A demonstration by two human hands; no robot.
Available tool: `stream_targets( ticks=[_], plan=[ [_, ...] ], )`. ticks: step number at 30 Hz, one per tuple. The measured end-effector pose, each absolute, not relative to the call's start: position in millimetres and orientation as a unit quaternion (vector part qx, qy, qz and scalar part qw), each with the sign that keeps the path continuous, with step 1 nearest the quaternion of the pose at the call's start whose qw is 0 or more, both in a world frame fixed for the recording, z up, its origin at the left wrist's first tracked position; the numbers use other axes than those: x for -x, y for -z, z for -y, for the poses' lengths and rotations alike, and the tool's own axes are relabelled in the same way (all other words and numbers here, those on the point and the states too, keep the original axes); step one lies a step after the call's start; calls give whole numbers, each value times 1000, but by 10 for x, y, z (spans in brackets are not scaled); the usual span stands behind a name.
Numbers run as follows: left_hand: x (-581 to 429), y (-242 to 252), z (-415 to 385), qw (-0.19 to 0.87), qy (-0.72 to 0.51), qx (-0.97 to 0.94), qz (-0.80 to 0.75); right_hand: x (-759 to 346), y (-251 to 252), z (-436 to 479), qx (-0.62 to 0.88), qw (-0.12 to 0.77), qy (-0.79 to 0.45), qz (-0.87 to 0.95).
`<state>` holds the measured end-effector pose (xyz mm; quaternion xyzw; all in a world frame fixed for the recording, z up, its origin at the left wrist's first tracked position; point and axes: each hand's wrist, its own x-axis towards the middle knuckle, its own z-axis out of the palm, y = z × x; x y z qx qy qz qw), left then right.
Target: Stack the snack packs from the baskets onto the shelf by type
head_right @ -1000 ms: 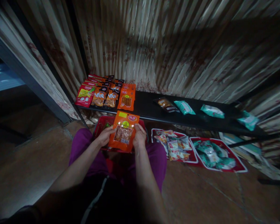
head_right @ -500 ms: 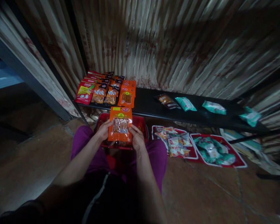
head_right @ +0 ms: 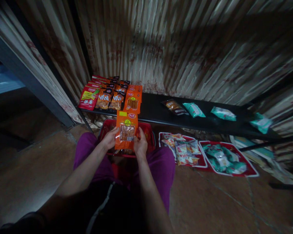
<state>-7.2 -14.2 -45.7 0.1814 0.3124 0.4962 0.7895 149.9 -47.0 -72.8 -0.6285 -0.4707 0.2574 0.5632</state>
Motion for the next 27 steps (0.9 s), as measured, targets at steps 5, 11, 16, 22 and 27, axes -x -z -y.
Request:
stream_targets(
  ticks=[5,11,16,22,27],
  plan=[
    [20,365,198,792,-493,-183,-310,-1447,712,522,645,459,-82,605],
    [-58,367,244,791,-489,-206,-305,-1332,701,540,665,416,-118,609],
    [-171,483,263,774,-495,-227,-323,-1249,605,560,704,398,-251,531],
    [-197,568,285,749,-488,-268,-359,-1283,523,607,601,421,-416,537],
    [-155,535,329,725,-463,-327,-391,-1372,562,603,509,444,-508,535]
  ],
)
